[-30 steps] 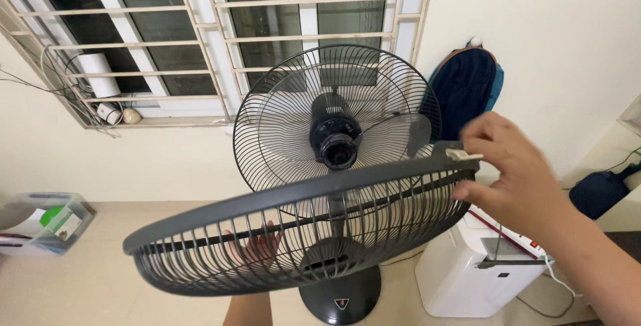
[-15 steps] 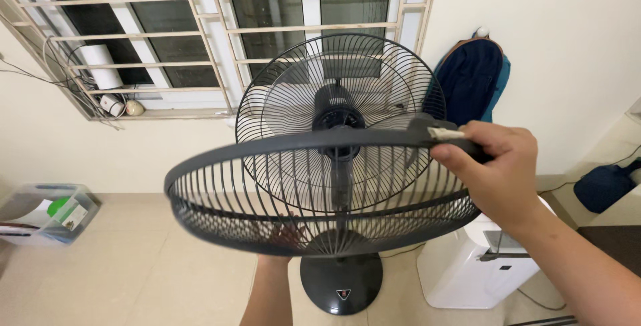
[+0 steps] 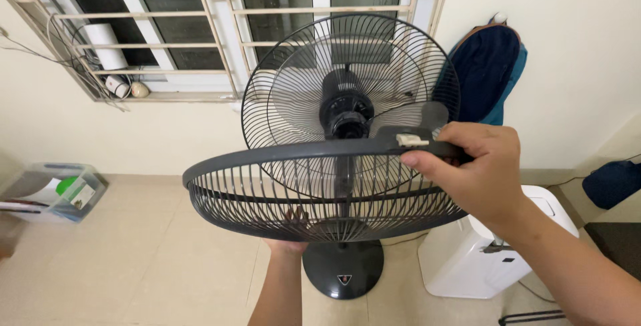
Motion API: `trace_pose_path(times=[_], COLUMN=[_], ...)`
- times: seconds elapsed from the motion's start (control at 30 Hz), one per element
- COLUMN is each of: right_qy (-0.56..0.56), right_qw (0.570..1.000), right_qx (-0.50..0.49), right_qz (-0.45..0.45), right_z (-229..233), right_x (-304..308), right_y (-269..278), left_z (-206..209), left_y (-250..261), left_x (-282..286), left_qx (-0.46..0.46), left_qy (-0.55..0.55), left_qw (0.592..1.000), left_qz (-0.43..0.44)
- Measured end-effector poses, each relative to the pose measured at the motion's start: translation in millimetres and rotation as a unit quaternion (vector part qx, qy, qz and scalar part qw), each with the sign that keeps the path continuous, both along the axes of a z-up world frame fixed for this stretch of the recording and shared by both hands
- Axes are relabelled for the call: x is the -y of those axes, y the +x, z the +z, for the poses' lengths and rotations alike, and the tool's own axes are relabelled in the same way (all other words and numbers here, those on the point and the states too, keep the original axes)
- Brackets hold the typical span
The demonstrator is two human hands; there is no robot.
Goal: The person assembles a standing fan by attaching the front protective cage to the fan head, aligning and securing the clips, then plugging the power cord into a power strip and turning the fan on.
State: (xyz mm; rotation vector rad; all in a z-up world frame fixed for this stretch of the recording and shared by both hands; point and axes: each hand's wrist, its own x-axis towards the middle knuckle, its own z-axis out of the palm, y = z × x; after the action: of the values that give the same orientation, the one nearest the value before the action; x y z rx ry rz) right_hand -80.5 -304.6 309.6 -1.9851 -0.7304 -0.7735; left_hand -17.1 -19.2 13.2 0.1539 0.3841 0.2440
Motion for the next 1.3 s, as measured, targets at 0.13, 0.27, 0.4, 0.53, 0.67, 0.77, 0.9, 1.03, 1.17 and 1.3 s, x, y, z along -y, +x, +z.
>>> trace_pose_path(times=[0.13, 0.27, 0.4, 0.53, 0.67, 0.77, 0.9, 1.03, 1.17, 1.3], right_qy=[-0.056, -0.063, -0.072, -0.082, -0.081, -0.106, -0.114, -0.116, -0.119, -0.13], right_qw=[0.996, 0.993, 0.989, 0.99, 0.986, 0.982, 0.978, 0.975, 0.977, 0.977], right_qx=[0.064, 0.096, 0.128, 0.115, 0.139, 0.148, 0.154, 0.172, 0.16, 0.16], right_qz=[-0.02, 0.01, 0.012, 0.016, 0.036, 0.043, 0.078, 0.081, 0.074, 0.048], right_z=[-9, -19, -29, -31, -32, -34, -35, -36, -33, -28], right_x=[-2, -5, -5, -6, -8, -8, -6, -6, -7, -8], right_y=[-9, -18, -32, -41, -50, -60, -64, -63, -61, -59], left_z=[-80, -151, -197, -220, -224, -222, -215, -213, -204, -183], left_y=[29, 46, 42, 26, 21, 23, 23, 18, 14, 9], left_x=[-11, -20, -21, -24, -24, -13, -8, -6, -7, -5], left_qx=[-0.099, 0.379, 0.487, 0.23, 0.062, -0.008, -0.057, -0.073, -0.046, -0.005], left_qy=[-0.032, 0.023, 0.082, 0.125, 0.09, 0.085, 0.086, 0.083, 0.083, 0.08], left_qw=[0.995, 0.915, 0.851, 0.952, 0.98, 0.982, 0.977, 0.973, 0.974, 0.976], left_qz=[0.002, -0.132, -0.181, -0.158, -0.164, -0.171, -0.186, -0.2, -0.207, -0.205])
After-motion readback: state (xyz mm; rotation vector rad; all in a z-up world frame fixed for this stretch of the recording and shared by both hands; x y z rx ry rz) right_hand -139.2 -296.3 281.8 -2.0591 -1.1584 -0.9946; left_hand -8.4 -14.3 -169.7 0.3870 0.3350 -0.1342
